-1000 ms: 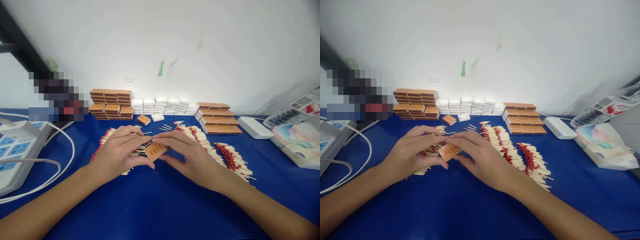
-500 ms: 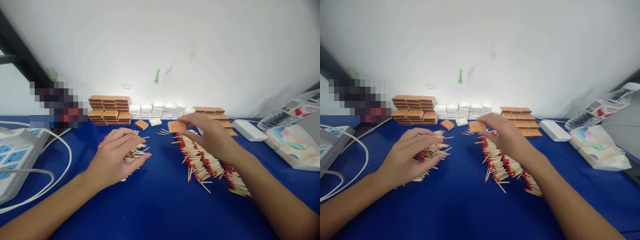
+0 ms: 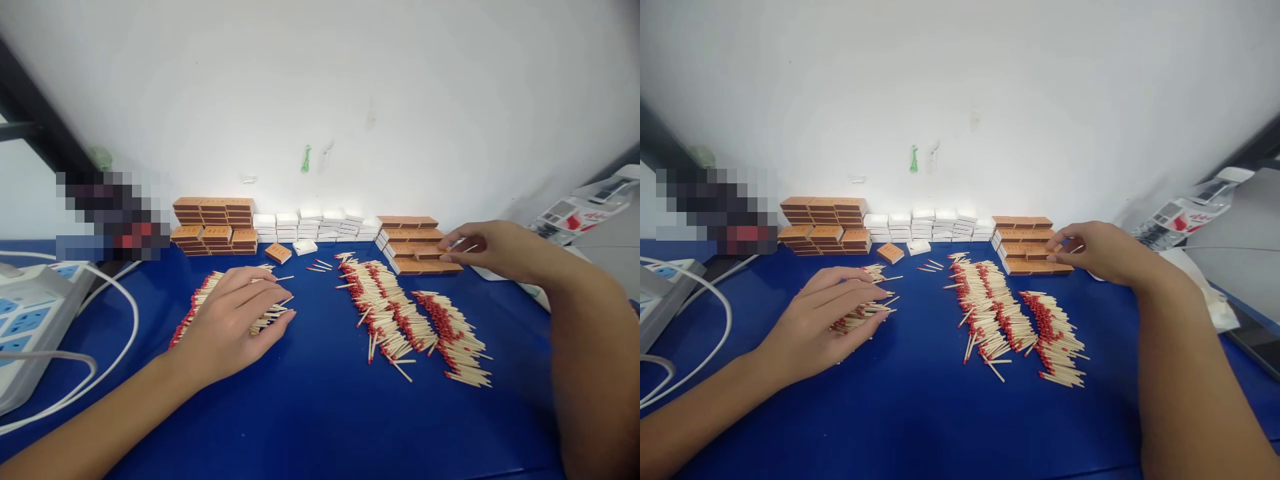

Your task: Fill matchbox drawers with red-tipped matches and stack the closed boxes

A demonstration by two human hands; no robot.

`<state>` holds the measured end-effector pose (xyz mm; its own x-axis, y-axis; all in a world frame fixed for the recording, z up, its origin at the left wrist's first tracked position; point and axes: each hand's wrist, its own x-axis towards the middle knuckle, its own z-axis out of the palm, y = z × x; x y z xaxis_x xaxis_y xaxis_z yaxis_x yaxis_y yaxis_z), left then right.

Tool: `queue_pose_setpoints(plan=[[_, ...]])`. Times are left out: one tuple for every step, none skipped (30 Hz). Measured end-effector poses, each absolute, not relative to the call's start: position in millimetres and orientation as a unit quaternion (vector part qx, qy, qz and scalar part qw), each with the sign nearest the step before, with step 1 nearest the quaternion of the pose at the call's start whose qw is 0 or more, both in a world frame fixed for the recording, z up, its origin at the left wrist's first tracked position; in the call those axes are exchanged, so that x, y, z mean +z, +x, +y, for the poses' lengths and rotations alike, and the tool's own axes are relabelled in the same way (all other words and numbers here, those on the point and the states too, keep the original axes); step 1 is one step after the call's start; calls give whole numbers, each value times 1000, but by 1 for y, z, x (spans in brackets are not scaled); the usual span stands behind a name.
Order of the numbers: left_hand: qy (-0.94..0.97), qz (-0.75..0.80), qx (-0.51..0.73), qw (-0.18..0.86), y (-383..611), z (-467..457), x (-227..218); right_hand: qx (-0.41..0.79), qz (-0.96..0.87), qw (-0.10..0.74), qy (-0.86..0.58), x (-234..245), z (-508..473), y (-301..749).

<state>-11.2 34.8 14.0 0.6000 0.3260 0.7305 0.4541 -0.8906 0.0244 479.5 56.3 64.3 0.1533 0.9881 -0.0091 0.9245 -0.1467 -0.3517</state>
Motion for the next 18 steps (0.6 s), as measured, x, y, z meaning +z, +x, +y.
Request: queue_pose_setpoints(plan=[[-891, -220, -389, 82, -11, 35, 14, 127, -645, 133, -742, 62, 56, 484], [-891, -220, -388, 83, -11, 35, 13, 130, -648, 135, -738, 61, 56, 487], [-891, -220, -387, 84, -11, 35, 13, 134, -649, 137, -737, 59, 55, 490], [-892, -221, -385, 83, -11, 35, 12, 139, -646, 134, -739, 58, 54, 493], [-894, -221, -382, 82, -11, 35, 12, 145, -641, 125, -743, 56, 54, 494], [-895, -221, -380, 80, -12, 35, 11, 152, -637, 112, -748, 56, 53, 494], [-896, -221, -378, 77, -12, 36, 11, 159, -631, 99, -753, 55, 52, 494], [-896, -221, -377, 75, -12, 36, 11, 167, -628, 89, -755, 54, 52, 492], [-896, -221, -377, 75, -12, 36, 10, 171, -627, 83, -755, 53, 52, 491], [-896, -220, -377, 76, -12, 36, 10, 172, -628, 80, -755, 52, 52, 488], [-896, -219, -378, 78, -12, 36, 10, 171, -631, 80, -752, 52, 53, 486], [-896, -219, -379, 81, -12, 36, 10, 169, -634, 82, -750, 51, 54, 484], [-895, -218, -380, 82, -12, 36, 10, 168, -638, 85, -747, 50, 54, 481], [-895, -218, -381, 83, -12, 36, 11, 169, -643, 86, -742, 50, 55, 479], [-894, -218, -382, 82, -12, 36, 11, 172, -646, 87, -738, 50, 55, 477], [-893, -219, -384, 81, -12, 36, 11, 176, -651, 87, -733, 49, 55, 475], [-893, -219, -385, 81, -11, 35, 11, 175, -657, 89, -728, 49, 54, 473], [-892, -220, -387, 80, -11, 35, 12, 169, -664, 94, -722, 48, 54, 471]])
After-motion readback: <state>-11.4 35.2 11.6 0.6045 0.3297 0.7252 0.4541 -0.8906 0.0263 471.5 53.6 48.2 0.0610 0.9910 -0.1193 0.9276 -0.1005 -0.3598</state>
